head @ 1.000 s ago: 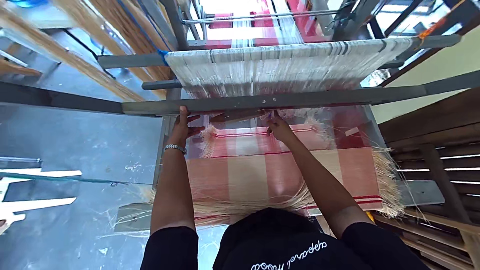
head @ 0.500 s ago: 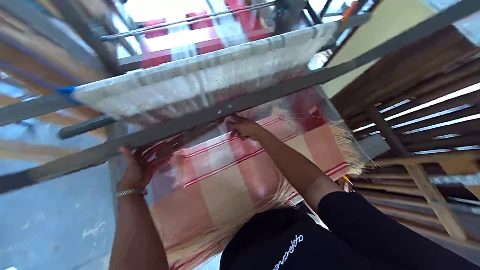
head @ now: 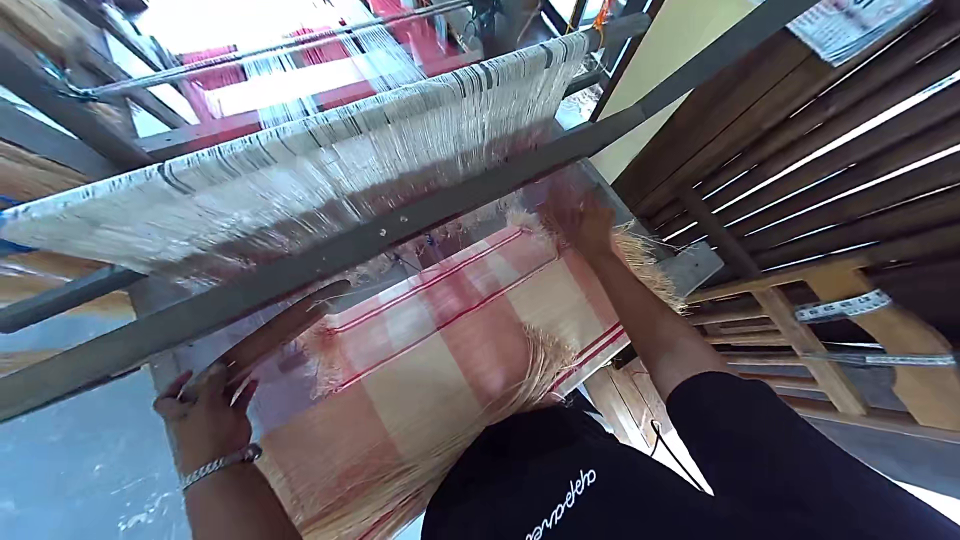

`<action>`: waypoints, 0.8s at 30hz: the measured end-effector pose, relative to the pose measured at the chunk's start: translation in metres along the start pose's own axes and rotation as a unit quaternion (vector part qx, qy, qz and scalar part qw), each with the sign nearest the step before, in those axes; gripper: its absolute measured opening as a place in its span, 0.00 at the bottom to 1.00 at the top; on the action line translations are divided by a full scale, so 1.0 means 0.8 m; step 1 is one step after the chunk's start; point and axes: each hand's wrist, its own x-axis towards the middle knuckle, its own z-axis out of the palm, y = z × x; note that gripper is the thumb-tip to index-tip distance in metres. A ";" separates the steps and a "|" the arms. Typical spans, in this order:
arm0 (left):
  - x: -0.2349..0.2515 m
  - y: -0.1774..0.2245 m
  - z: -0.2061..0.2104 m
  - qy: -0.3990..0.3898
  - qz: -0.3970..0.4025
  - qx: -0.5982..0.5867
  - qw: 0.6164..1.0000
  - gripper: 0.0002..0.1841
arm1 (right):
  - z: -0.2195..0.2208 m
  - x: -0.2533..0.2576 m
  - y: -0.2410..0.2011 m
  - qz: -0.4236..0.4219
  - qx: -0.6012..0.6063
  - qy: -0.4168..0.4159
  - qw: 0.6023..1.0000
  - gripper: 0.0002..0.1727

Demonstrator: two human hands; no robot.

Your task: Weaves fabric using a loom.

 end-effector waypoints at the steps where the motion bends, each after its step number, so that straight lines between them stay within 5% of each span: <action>1: 0.000 0.000 0.002 0.018 0.007 -0.031 0.999 0.32 | -0.011 0.000 0.014 0.044 -0.023 -0.034 0.998 0.34; 5: -0.005 0.003 -0.047 0.104 0.061 -0.096 0.988 0.33 | -0.035 -0.028 0.072 0.059 -0.063 -0.091 0.992 0.33; 11: -0.048 0.012 -0.160 0.175 0.087 -0.028 0.980 0.36 | -0.058 -0.055 0.083 0.019 -0.040 -0.109 0.993 0.32; 18: -0.111 0.010 -0.232 0.228 0.111 0.031 0.967 0.36 | -0.052 -0.054 0.090 -0.017 -0.047 -0.100 0.994 0.32; 21: -0.142 0.013 -0.242 0.233 0.126 0.120 0.957 0.34 | -0.052 -0.053 0.090 -0.016 -0.066 -0.103 0.992 0.33; 24: -0.171 0.031 -0.216 0.222 0.187 0.305 0.907 0.29 | -0.052 -0.054 0.086 0.002 -0.096 -0.103 0.990 0.33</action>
